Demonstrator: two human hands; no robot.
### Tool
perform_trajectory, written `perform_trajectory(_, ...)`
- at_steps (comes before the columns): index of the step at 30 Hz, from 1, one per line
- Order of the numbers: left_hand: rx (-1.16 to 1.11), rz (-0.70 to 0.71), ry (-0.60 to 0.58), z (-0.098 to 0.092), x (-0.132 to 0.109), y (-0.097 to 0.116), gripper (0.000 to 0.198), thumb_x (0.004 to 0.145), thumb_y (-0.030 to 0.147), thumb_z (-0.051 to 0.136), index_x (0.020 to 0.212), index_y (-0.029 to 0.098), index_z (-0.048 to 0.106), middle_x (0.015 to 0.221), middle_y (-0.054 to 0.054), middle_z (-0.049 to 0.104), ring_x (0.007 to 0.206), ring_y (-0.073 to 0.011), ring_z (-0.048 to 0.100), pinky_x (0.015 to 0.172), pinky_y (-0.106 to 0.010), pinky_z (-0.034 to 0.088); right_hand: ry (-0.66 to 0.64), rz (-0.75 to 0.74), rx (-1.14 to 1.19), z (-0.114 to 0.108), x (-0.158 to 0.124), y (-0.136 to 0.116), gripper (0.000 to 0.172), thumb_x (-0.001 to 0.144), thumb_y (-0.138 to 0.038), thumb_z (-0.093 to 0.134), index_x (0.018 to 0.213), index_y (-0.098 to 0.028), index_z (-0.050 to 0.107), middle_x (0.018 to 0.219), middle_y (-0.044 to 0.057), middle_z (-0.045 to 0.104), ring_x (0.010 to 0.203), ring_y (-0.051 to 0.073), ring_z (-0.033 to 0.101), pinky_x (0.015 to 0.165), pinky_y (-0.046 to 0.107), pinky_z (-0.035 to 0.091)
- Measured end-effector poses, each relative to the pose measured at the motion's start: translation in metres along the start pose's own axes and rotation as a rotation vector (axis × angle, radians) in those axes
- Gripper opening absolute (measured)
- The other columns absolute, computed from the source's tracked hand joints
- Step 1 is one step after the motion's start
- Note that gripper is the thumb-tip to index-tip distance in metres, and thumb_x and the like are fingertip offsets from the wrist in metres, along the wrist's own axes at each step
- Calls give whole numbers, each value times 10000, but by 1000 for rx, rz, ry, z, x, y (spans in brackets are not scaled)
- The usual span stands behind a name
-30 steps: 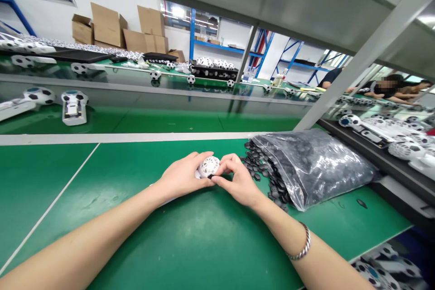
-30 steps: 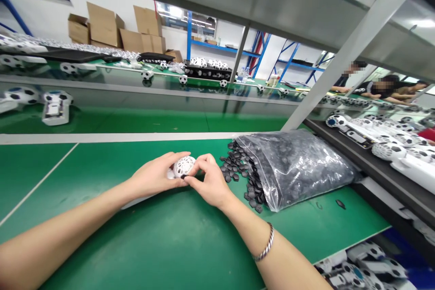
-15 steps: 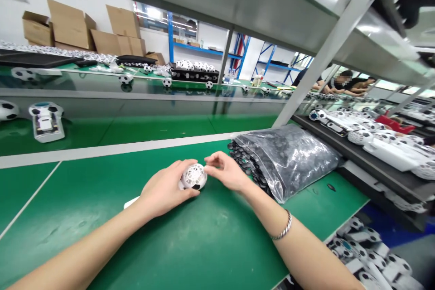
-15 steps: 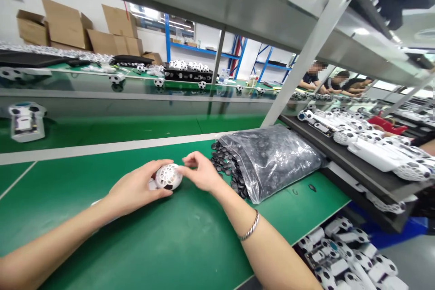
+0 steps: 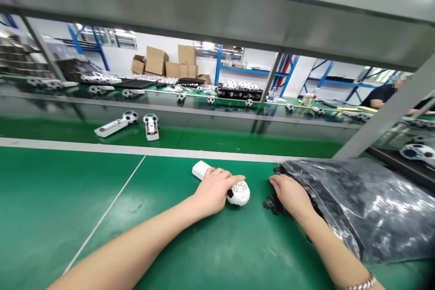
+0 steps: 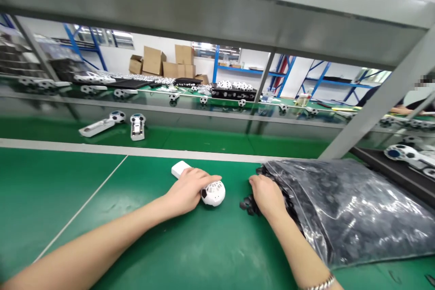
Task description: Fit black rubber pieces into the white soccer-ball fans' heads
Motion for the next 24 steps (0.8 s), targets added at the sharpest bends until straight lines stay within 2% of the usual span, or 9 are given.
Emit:
perform_trajectory(4, -105, 40, 22, 6, -1, -1, 643, 662, -5, 375, 1227, 295, 436, 1077, -10, 587, 1024, -196, 481, 932, -395, 300, 13, 1, 70, 2, 1, 2, 300, 832, -190, 359, 954, -140, 628, 963, 128, 630, 940, 242, 569, 813, 351, 421)
perform_trajectory(9, -209, 76, 18, 9, 0, -2, 604, 678, 19, 372, 1213, 286, 455, 1097, -11, 586, 1059, -165, 475, 983, -376, 266, 18, -26, 370, -4, -6, -11, 209, 817, -255, 418, 896, -204, 605, 923, 53, 644, 854, 191, 594, 787, 318, 446)
perform_trajectory(12, -210, 82, -19, 7, 0, -1, 631, 641, 61, 437, 1232, 282, 434, 1126, -29, 566, 1104, -189, 447, 1012, -398, 233, 23, -76, 534, -11, -11, -23, 166, 824, -298, 430, 865, -216, 569, 842, 34, 640, 780, 172, 599, 724, 300, 464)
perform_trajectory(15, -204, 84, -53, 5, -1, 2, 679, 600, 163, 556, 1252, 275, 406, 1158, -39, 542, 1128, -233, 423, 1029, -425, 202, 30, -68, 654, -17, -15, -29, 137, 818, -314, 450, 846, -205, 529, 767, 28, 624, 721, 164, 600, 677, 297, 475)
perform_trajectory(18, -201, 66, -60, 5, -1, 3, 721, 595, 327, 649, 1266, 274, 391, 1198, -54, 514, 1148, -259, 405, 1036, -449, 176, 3, -63, 798, -19, -18, -34, 149, 818, -300, 464, 914, -194, 507, 780, 23, 608, 720, 148, 607, 685, 288, 489)
perform_trajectory(21, -206, 56, -61, 8, 0, 1, 758, 593, 441, 674, 1273, 285, 378, 1224, -52, 499, 1165, -258, 389, 1042, -463, 148, -45, -92, 881, -20, -21, -42, 140, 825, -275, 465, 923, -194, 524, 803, 15, 600, 731, 130, 600, 698, 273, 486)
perform_trajectory(24, -205, 62, -55, 10, 1, -2, 750, 605, 504, 660, 1267, 286, 384, 1213, -46, 509, 1152, -249, 398, 1036, -454, 165, -56, -166, 854, -25, -24, -50, 104, 822, -259, 490, 854, -197, 568, 807, 13, 607, 752, 129, 570, 709, 274, 463)
Point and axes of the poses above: each hand's wrist, its own x-axis towards the middle knuckle, its own z-axis out of the palm, y = z × x, the point moved 3 cm from there along x, towards the middle knuckle
